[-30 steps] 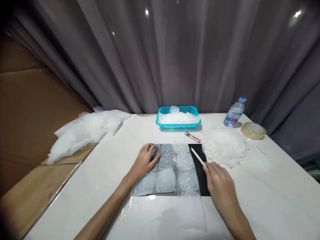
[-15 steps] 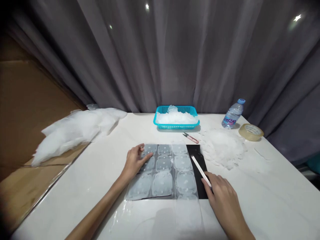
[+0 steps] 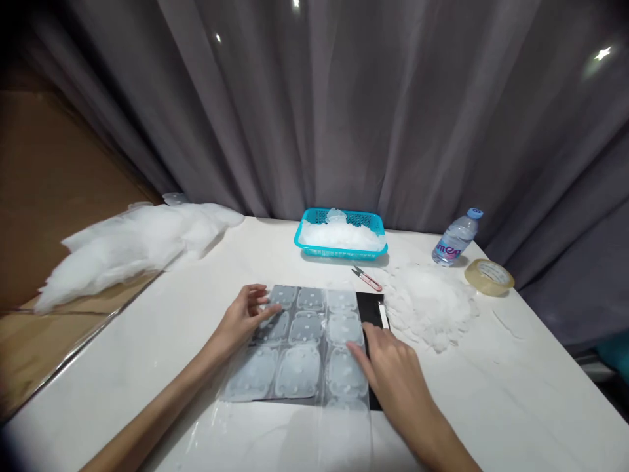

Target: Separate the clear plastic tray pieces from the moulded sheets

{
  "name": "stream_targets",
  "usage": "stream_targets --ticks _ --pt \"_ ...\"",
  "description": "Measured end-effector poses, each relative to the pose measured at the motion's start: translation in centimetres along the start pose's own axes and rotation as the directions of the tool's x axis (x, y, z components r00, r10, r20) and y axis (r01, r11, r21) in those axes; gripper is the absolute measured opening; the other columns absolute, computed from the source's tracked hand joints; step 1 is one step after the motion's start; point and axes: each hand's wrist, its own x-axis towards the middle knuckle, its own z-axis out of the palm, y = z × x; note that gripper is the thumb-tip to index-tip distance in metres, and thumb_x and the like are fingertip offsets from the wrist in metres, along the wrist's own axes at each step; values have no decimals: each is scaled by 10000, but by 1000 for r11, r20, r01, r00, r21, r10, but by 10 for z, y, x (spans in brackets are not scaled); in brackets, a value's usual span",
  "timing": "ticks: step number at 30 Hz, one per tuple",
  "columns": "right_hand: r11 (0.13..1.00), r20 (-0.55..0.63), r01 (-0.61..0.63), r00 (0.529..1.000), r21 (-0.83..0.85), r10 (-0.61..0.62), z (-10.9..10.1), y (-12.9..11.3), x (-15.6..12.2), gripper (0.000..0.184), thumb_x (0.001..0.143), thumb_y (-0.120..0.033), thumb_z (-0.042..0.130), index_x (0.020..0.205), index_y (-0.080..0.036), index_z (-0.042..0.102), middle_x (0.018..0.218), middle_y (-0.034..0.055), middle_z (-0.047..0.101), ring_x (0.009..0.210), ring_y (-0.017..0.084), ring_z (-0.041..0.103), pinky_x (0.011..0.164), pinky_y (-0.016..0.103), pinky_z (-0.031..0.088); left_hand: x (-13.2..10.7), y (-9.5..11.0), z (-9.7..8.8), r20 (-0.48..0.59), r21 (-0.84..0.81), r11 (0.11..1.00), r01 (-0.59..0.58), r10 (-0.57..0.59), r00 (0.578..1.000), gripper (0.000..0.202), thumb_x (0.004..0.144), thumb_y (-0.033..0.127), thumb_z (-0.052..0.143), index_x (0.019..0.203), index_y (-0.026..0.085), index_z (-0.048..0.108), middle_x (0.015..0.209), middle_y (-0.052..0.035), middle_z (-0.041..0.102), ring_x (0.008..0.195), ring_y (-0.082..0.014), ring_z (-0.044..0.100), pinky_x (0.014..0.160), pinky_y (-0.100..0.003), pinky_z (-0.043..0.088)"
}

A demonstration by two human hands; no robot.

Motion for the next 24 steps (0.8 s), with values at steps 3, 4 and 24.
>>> stream_targets --ticks 3,4,24 --pt "992 -74 125 989 -16 -126 12 -24 16 513 1085 -585 331 1280 -192 598 1064 161 749 949 321 742 703 390 576 8 0 -1 47 -24 998 64 -63 997 594 647 539 834 1064 190 595 941 -53 663 666 -166 644 636 -334 541" --pt "988 -82 149 985 -44 -152 17 -30 22 525 1071 -592 381 1305 -170 589 1079 176 739 974 339 730 722 409 585 10 0 -2 64 -21 997 74 -73 995 582 643 542 837 1042 183 611 869 -37 664 617 -157 622 600 -316 518" --pt "621 233 -331 944 711 236 12 52 49 340 974 -567 484 967 -233 544 826 6 599 634 169 548 576 288 426 -13 60 -23 402 53 983 -178 143 904 334 1040 543 502 1105 221 560 936 -42 732 695 -204 687 641 -297 555"
